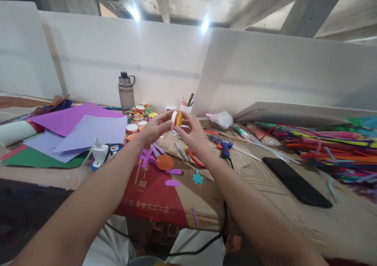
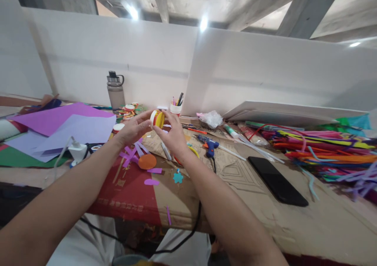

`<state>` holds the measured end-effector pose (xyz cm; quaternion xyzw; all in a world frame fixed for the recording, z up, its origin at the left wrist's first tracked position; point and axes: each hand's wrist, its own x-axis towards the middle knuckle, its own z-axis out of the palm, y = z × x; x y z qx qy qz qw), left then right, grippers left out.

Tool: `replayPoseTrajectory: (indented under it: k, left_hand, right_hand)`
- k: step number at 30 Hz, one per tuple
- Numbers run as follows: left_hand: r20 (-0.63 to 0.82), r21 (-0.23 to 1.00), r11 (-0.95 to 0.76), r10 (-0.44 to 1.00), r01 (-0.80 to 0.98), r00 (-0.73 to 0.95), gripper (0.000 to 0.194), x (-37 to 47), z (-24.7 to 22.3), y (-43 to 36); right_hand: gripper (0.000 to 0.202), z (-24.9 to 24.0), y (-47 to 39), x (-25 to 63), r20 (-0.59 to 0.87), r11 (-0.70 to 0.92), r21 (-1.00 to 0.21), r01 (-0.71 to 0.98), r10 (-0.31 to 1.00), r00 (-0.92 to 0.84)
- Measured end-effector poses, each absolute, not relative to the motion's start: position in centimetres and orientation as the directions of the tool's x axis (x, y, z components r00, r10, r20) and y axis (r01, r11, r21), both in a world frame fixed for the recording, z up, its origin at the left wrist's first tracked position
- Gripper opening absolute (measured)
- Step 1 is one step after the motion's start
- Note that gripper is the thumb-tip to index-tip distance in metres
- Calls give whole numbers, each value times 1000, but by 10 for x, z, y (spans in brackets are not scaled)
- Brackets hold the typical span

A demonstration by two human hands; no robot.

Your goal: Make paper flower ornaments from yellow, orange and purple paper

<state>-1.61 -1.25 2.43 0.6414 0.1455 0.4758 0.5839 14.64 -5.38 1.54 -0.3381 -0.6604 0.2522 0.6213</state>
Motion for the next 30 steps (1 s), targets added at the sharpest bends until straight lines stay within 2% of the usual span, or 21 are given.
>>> replayPoseTrajectory:
  k: [4, 9, 18, 23, 30]
  left_hand:
    - [408, 908, -276, 754, -316, 515, 57, -22, 25, -10]
    - [461, 883, -327, 738, -337, 493, 65, -21, 26, -13]
    - [516, 854, -388, 717, -346, 468, 64, -19, 27, -17]
    - [521, 853, -402, 704, -333, 482, 61, -19, 26, -16]
    - [535, 845, -412, 676, -341, 507, 66, -21, 25, -15]
  right_hand:
    - [49, 15, -53, 149, 651, 651, -749, 121, 758, -45]
    - [46, 15, -52, 150, 637, 633, -765, 120, 771, -11]
    - [41, 20, -59, 147, 660, 662, -737, 138, 749, -62]
    - [45, 18, -56, 148, 696, 699, -693, 174, 712, -92]
    - [56, 14, -48, 151, 728, 731, -654, 191, 678, -103]
